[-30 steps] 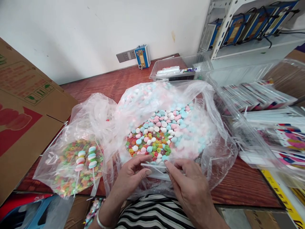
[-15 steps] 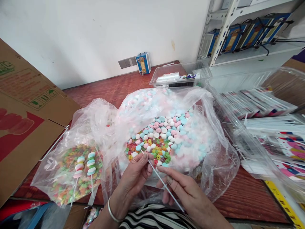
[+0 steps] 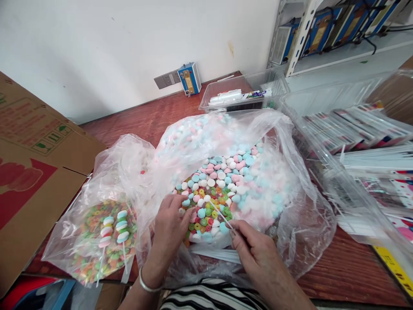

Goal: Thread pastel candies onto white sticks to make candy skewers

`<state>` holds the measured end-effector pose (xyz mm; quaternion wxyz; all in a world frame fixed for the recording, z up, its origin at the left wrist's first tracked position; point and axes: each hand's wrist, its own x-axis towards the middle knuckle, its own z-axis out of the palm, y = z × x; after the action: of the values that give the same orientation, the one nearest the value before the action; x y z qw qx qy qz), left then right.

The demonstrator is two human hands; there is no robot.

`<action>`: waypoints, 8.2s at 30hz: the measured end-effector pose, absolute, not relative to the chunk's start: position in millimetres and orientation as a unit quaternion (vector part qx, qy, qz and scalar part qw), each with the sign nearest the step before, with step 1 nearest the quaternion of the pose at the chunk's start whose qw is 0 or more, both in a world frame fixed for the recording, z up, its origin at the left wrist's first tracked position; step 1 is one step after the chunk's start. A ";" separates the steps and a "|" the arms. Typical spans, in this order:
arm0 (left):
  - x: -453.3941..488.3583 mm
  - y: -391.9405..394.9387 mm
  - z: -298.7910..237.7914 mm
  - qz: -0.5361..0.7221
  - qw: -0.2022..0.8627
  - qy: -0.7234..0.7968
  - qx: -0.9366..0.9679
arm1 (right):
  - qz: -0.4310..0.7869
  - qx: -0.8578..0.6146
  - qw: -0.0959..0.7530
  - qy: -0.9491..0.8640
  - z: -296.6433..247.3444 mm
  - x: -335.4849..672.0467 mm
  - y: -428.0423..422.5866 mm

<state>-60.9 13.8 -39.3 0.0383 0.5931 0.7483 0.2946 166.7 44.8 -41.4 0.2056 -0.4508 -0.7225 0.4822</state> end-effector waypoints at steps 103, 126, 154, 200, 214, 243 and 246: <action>-21.6 11.4 -48.3 0.512 0.419 0.621 0.420 | 0.607 -0.410 0.198 -0.651 -31.6 139.2 38.1; -101.0 12.7 -39.7 0.289 0.058 0.780 0.552 | 0.518 -0.394 0.094 -0.754 -36.0 112.5 47.5; -94.5 31.9 -49.8 0.246 0.094 0.730 0.631 | 0.465 -0.422 0.087 -0.773 -38.6 84.4 72.5; -68.4 31.8 -45.4 0.614 0.492 0.580 0.207 | 0.533 -0.375 0.142 -0.745 -31.0 107.9 61.1; -49.8 19.3 -32.8 0.606 0.633 0.467 0.114 | 0.538 -0.355 0.165 -0.746 -37.9 117.0 56.5; -70.0 72.4 -33.0 0.275 0.112 0.767 0.569 | 0.540 -0.402 0.260 -0.692 -41.8 137.2 71.3; -77.0 84.3 -30.3 0.340 0.189 0.767 0.509 | 0.542 -0.396 0.257 -0.695 -42.9 137.3 71.8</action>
<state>-77.0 84.3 -30.3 0.1888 0.5095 0.7674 0.3405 137.3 71.8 -42.9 0.2573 -0.3961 -0.6950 0.5422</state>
